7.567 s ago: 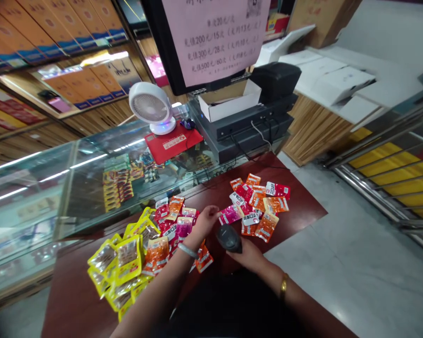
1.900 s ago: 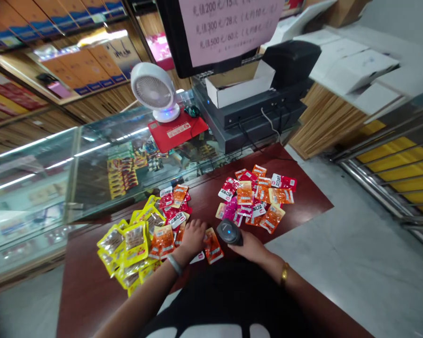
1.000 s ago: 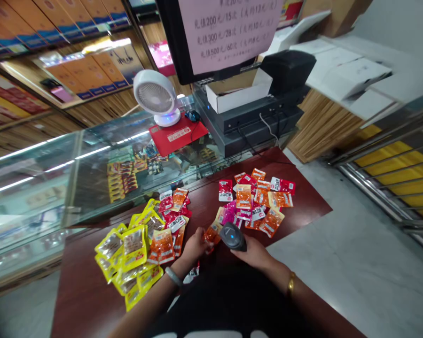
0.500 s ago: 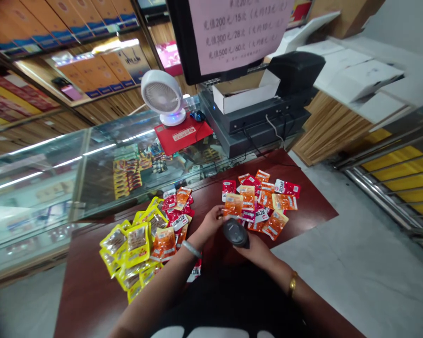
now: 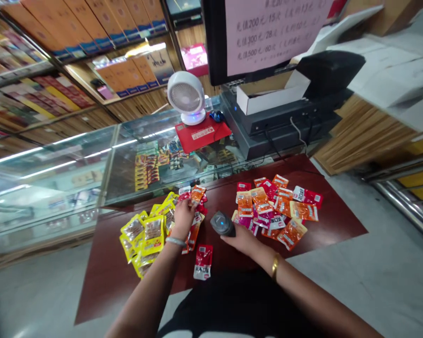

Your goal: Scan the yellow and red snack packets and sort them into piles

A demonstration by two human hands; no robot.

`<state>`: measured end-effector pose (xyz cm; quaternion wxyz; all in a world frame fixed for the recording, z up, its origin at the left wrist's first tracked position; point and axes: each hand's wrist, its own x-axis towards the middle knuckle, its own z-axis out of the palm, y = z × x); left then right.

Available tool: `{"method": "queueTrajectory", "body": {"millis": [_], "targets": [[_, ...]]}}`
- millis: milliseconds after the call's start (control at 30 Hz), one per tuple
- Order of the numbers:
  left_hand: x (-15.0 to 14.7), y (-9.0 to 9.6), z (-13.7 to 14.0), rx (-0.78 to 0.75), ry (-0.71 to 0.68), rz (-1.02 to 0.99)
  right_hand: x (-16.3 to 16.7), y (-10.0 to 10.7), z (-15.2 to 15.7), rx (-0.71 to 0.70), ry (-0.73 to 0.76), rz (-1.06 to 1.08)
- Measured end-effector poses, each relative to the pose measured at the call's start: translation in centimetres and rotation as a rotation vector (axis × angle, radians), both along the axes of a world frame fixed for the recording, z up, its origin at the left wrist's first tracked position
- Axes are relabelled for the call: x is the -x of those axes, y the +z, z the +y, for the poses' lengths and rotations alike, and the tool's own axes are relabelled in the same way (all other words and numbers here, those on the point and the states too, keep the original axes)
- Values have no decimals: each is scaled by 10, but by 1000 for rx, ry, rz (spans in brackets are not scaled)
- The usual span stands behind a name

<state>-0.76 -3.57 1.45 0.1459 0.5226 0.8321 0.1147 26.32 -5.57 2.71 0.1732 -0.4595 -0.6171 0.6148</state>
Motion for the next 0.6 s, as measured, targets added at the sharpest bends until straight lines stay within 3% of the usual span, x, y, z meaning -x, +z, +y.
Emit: {"method": "queueTrajectory", "body": {"millis": [167,333,500,600], "targets": [[30,0,35,175,295,137,34,13,19,12,37,15],[61,3,50,353,223,48,36,18,23,-16,56,-11],[81,9,32,233,255,-134,31,12,24,-20,88,-8],[70,6,11,96,364,-428,28,17,20,11,133,35]]}}
